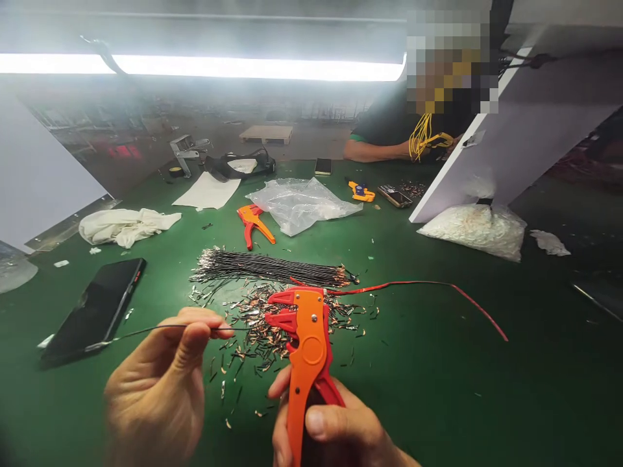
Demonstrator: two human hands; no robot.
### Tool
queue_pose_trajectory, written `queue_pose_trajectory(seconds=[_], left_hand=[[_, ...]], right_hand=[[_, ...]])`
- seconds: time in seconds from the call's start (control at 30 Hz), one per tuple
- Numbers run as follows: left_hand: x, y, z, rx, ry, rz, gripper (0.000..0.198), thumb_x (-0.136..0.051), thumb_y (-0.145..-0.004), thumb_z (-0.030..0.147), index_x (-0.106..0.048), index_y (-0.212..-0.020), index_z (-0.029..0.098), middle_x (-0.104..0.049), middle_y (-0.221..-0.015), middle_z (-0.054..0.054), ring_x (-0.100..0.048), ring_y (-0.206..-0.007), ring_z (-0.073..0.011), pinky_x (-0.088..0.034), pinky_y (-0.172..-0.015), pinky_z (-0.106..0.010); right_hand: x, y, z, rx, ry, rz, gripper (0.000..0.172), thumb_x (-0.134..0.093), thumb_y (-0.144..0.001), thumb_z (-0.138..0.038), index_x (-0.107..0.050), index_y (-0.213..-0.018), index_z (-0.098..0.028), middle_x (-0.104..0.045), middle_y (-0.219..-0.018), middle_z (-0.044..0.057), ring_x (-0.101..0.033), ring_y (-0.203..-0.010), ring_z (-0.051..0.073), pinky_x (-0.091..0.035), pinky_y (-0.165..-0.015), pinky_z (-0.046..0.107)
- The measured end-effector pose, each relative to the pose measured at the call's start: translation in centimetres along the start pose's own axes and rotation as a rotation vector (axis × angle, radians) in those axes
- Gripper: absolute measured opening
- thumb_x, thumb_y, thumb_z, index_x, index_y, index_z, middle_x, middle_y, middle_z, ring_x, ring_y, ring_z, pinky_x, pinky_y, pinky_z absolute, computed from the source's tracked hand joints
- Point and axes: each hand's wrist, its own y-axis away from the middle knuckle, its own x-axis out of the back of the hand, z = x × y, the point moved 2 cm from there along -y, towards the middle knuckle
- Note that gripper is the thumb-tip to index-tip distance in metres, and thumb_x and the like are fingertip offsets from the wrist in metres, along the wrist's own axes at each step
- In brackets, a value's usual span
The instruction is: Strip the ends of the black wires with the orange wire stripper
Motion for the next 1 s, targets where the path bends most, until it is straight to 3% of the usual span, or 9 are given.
queue_pose_trajectory(seconds=[0.2, 0.3, 0.4, 0.53, 0.63, 0.73, 0.83, 0.93, 1.0], left_hand=[[0.1, -0.2, 0.3, -0.137, -0.006, -0.006, 0.013, -0.065, -0.094, 0.019, -0.071, -0.082, 0.022, -0.062, -0.076, 0.001, -0.057, -0.078, -0.0124, -0.047, -0.066, -0.021], [-0.2, 0.1, 0.6, -0.224, -0.045, -0.065, 0.012, -0.064, -0.094, 0.015, -0.073, -0.091, 0.023, -0.064, -0.077, 0.001, -0.058, -0.075, -0.0131, -0.047, -0.067, -0.024], [-0.2, 0.4, 0.6, -0.225, -0.086, -0.126, 0.015, -0.063, -0.095, 0.017, -0.073, -0.099, 0.026, -0.064, -0.068, 0.003, -0.058, -0.070, -0.0127, -0.047, -0.067, -0.025], [-0.2, 0.8, 0.6, -0.120, -0.127, -0.147, 0.014, -0.064, -0.095, 0.021, -0.074, -0.099, 0.030, -0.064, -0.063, 0.006, -0.059, -0.055, -0.0088, -0.048, -0.065, -0.024], [-0.4, 1.2, 0.7, -0.075, -0.106, -0.131, 0.013, -0.066, -0.094, 0.023, -0.075, -0.097, 0.031, -0.067, -0.073, 0.006, -0.059, -0.048, -0.0062, -0.047, -0.056, -0.022], [-0.8, 1.6, 0.9, -0.008, -0.057, -0.161, 0.010, -0.066, -0.093, 0.025, -0.075, -0.094, 0.029, -0.064, -0.065, 0.005, -0.058, -0.052, -0.0087, -0.046, -0.054, -0.021], [-1.4, 1.7, 1.0, 0.021, -0.032, -0.317, 0.010, -0.066, -0.092, 0.020, -0.074, -0.090, 0.026, -0.064, -0.062, 0.003, -0.058, -0.057, -0.0104, -0.047, -0.058, -0.022], [-1.9, 1.8, 0.7, -0.027, -0.074, -0.559, 0.011, -0.067, -0.089, 0.014, -0.074, -0.090, 0.022, -0.068, -0.075, -0.001, -0.063, -0.070, -0.0134, -0.051, -0.066, -0.024], [-2.2, 1.9, 0.4, -0.052, -0.123, -0.657, 0.010, -0.067, -0.088, 0.013, -0.075, -0.090, 0.020, -0.069, -0.085, -0.006, -0.066, -0.084, -0.0177, -0.054, -0.075, -0.027]], right_hand=[[0.3, 0.1, 1.4, 0.039, -0.030, 0.015, 0.052, -0.078, -0.070, -0.014, -0.062, -0.119, -0.019, -0.066, -0.085, 0.001, -0.061, -0.072, 0.012, -0.046, -0.069, 0.027], [0.1, 0.0, 1.6, 0.034, -0.111, 0.003, 0.061, -0.067, -0.059, -0.002, -0.063, -0.116, -0.021, -0.068, -0.089, 0.000, -0.063, -0.076, 0.014, -0.049, -0.074, 0.031], [0.3, -0.1, 1.4, 0.075, -0.096, 0.068, 0.070, -0.058, -0.050, 0.001, -0.062, -0.117, -0.022, -0.069, -0.090, 0.001, -0.064, -0.077, 0.016, -0.054, -0.075, 0.037], [-0.4, 0.1, 0.4, 0.076, -0.042, 0.090, 0.063, -0.062, -0.057, -0.009, -0.059, -0.119, -0.021, -0.069, -0.088, 0.003, -0.065, -0.081, 0.021, -0.052, -0.085, 0.051], [-1.2, 0.5, -0.4, 0.055, -0.030, 0.124, 0.051, -0.065, -0.068, -0.020, -0.059, -0.119, -0.022, -0.069, -0.086, 0.003, -0.064, -0.080, 0.021, -0.053, -0.078, 0.043], [-1.3, 0.7, -1.2, 0.219, 0.165, 0.233, 0.045, -0.064, -0.074, -0.025, -0.061, -0.119, -0.024, -0.072, -0.092, 0.006, -0.063, -0.090, 0.024, -0.051, -0.082, 0.040], [-0.9, 0.8, -1.8, 0.360, 0.293, 0.412, 0.043, -0.064, -0.078, -0.023, -0.060, -0.120, -0.028, -0.074, -0.098, 0.005, -0.063, -0.090, 0.021, -0.050, -0.078, 0.031], [-0.9, 0.6, -2.0, 0.300, 0.222, 0.497, 0.045, -0.066, -0.084, -0.022, -0.056, -0.126, -0.032, -0.073, -0.093, 0.001, -0.061, -0.069, 0.016, -0.051, -0.063, 0.027], [-1.1, 0.4, -2.1, 0.235, 0.194, 0.511, 0.047, -0.068, -0.086, -0.024, -0.054, -0.130, -0.033, -0.072, -0.093, 0.001, -0.060, -0.062, 0.015, -0.051, -0.056, 0.026]])
